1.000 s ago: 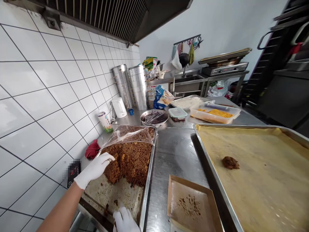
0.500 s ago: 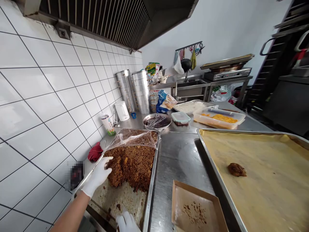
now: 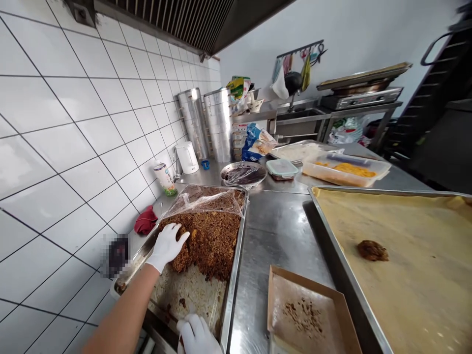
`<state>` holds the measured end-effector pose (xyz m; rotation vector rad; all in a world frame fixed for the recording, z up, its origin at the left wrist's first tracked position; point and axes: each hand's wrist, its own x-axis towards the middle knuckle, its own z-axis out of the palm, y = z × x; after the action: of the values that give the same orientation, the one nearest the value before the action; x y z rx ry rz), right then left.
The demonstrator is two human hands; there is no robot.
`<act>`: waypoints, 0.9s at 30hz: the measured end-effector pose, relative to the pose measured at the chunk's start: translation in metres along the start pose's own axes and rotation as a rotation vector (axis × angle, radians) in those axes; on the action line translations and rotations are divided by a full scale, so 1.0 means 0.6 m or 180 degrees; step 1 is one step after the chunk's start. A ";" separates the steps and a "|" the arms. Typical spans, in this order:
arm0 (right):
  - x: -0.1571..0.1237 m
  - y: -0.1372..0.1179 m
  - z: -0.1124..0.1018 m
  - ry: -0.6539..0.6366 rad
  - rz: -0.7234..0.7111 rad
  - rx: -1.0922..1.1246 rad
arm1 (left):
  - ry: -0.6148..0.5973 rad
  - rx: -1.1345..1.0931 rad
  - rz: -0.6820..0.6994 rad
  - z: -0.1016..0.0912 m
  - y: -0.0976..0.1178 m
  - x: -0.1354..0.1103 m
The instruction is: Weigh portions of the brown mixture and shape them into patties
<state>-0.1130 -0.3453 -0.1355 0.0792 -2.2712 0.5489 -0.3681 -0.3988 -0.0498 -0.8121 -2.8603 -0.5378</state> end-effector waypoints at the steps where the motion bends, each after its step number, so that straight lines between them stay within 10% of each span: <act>1: 0.004 -0.002 -0.008 -0.0066 -0.0017 0.0077 | -0.0062 0.0014 0.0016 -0.003 -0.001 0.003; 15: 0.038 -0.019 -0.076 0.0034 -0.0072 0.0545 | -0.1148 -0.0410 -0.0144 -0.010 -0.018 0.056; 27: 0.029 -0.018 -0.068 -0.0323 0.0038 0.0820 | -0.1054 -0.0901 -0.0006 -0.056 0.086 -0.131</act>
<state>-0.0950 -0.3363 -0.0947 0.2261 -2.2879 0.8590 -0.2732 -0.4083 -0.0194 -1.0284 -3.1250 -0.9023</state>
